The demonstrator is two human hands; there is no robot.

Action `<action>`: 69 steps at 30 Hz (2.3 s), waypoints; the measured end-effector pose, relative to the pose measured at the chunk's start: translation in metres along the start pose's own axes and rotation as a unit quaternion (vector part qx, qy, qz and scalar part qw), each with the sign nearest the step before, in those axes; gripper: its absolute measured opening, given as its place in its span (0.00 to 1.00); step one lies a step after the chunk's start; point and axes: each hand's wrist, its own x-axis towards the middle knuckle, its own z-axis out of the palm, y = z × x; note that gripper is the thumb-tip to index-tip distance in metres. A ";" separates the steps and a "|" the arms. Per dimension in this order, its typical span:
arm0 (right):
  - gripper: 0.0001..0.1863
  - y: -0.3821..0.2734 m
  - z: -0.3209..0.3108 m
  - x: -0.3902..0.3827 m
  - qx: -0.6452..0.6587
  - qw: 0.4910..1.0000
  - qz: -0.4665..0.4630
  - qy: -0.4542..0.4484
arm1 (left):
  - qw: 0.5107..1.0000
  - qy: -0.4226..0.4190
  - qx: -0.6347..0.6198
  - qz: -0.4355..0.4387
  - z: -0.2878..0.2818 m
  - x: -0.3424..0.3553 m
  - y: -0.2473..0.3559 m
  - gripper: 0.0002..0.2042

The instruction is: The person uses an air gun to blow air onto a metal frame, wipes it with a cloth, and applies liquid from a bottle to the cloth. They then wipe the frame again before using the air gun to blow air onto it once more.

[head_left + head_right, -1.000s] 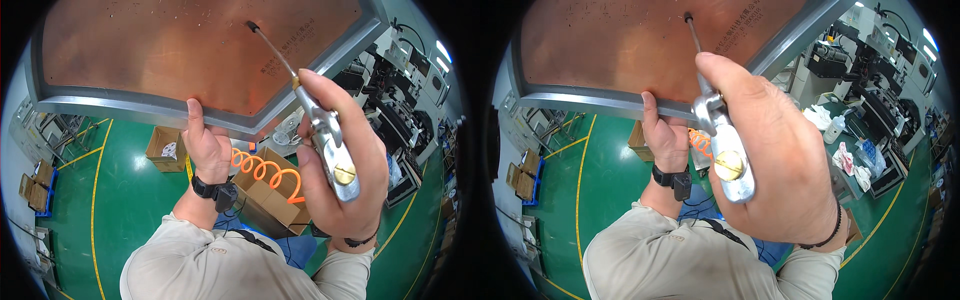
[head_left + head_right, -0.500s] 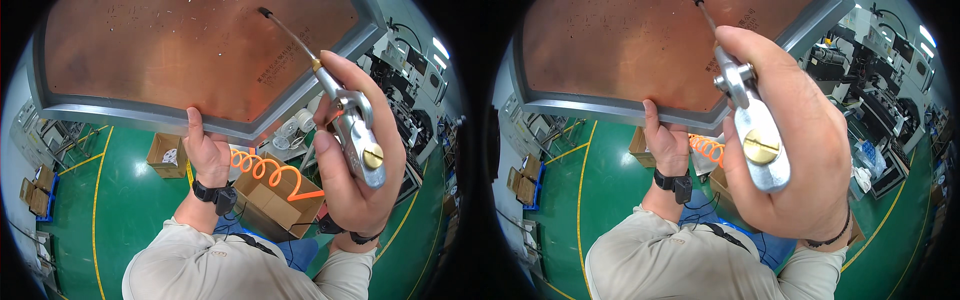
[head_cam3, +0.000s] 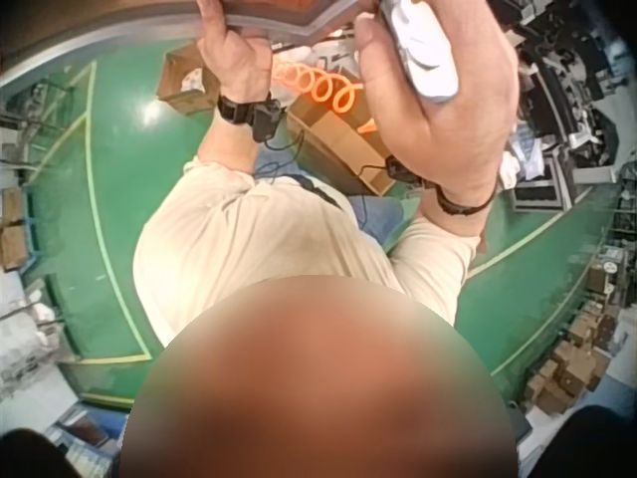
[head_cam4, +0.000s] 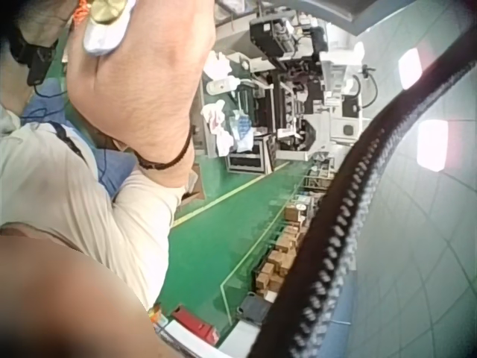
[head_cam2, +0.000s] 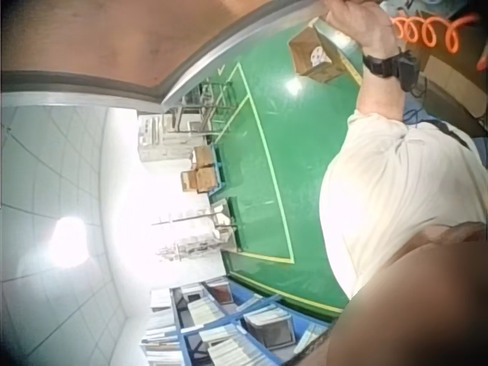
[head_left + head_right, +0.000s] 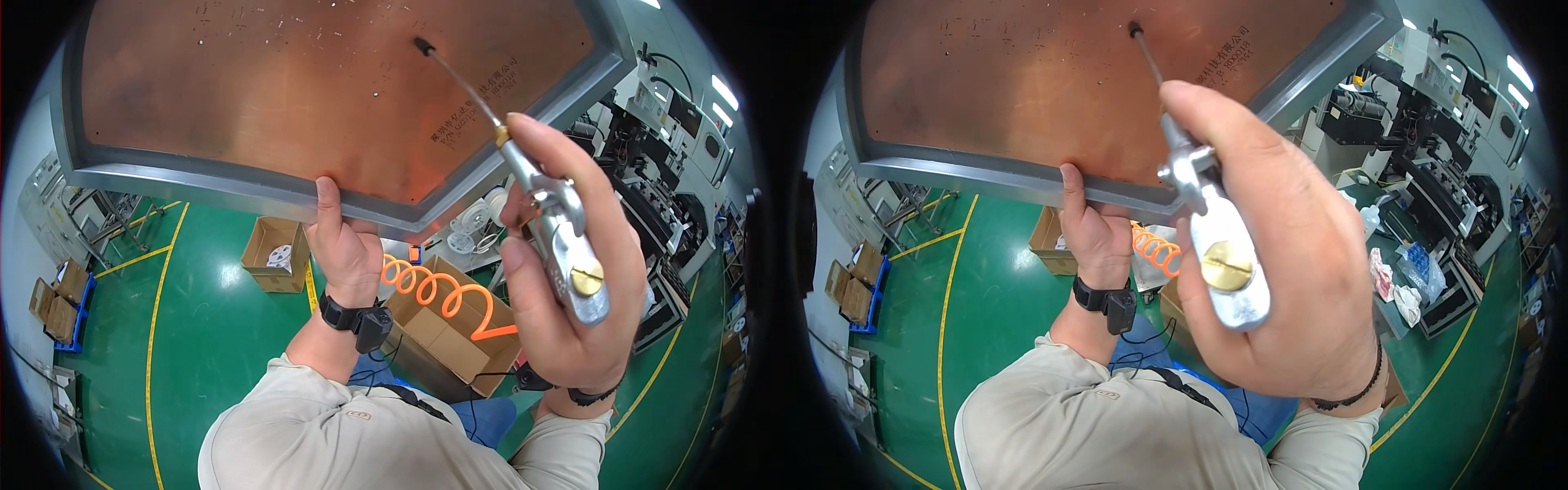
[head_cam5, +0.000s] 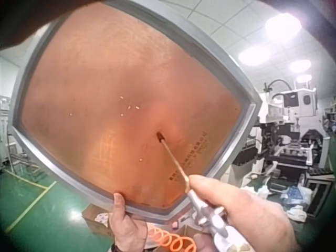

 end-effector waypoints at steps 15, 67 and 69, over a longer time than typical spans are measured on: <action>0.33 -0.005 -0.001 0.001 0.006 0.998 0.057 -0.003 | 1.000 -0.006 -0.001 0.006 0.001 -0.001 0.003 0.14; 0.36 -0.018 0.012 -0.005 0.139 0.989 0.037 0.028 | 0.999 -0.031 0.016 0.013 -0.018 -0.002 -0.008 0.21; 0.36 -0.011 0.006 -0.014 0.171 0.984 0.020 0.045 | 0.999 -0.042 0.024 0.026 -0.019 -0.002 -0.011 0.22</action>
